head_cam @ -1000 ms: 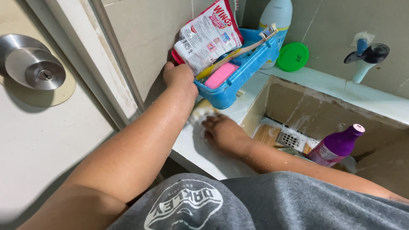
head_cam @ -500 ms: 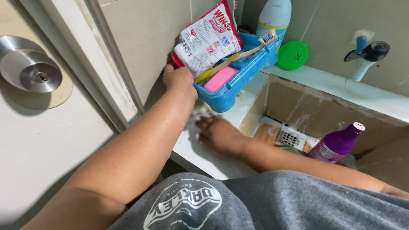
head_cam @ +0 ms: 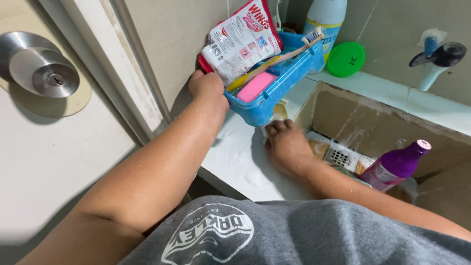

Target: Cleaning a bathroom sink and the surrounding countertop area using a rag and cleaning products.

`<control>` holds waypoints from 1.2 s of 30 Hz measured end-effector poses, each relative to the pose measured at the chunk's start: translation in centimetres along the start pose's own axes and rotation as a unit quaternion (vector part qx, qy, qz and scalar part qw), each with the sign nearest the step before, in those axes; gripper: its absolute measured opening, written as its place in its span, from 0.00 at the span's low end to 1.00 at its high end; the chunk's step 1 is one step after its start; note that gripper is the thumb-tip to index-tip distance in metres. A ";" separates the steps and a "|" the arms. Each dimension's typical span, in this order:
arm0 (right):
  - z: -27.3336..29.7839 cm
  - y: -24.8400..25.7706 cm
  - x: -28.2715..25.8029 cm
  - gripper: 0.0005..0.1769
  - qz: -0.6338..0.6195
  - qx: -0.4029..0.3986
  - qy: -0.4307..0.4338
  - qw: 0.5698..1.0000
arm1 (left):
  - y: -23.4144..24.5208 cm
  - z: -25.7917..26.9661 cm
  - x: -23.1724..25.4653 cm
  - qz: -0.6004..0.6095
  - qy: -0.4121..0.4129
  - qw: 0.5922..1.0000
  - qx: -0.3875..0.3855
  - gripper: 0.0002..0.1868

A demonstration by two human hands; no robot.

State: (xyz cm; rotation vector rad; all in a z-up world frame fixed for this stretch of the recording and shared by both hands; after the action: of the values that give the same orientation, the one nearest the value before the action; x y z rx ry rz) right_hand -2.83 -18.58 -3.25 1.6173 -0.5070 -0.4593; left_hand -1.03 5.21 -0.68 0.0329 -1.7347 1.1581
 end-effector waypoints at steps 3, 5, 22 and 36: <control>0.8 -0.3 -0.5 0.22 0.025 -0.099 -0.043 0.994 | -0.6 -0.1 -0.2 -0.006 0.006 1.000 0.004 0.20; 0.0 -0.6 1.0 0.23 -0.018 -0.093 -0.050 0.994 | -1.1 0.3 0.1 0.026 0.026 0.999 0.013 0.19; -1.6 -1.0 -7.1 0.24 -0.150 -0.006 0.375 0.915 | -1.5 -0.8 1.0 0.017 0.037 0.998 0.041 0.18; 0.2 -1.8 6.0 0.22 -0.049 0.066 0.030 0.996 | 1.8 1.3 0.2 -0.020 -0.014 0.996 -0.080 0.20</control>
State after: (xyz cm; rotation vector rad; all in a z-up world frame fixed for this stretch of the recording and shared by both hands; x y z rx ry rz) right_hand 2.03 -22.03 -5.07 1.7842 -0.4211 -0.4578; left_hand -2.97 5.33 -1.83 -0.0129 -1.8388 0.9902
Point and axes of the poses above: each hand's wrist, its own z-axis away from the middle knuckle, its own y-axis out of the back of the hand, x = y × z, the point moved 6 cm from there along -z, towards the middle knuckle, and after that the axes turned 15 degrees about -x, right-handed, at the moved point
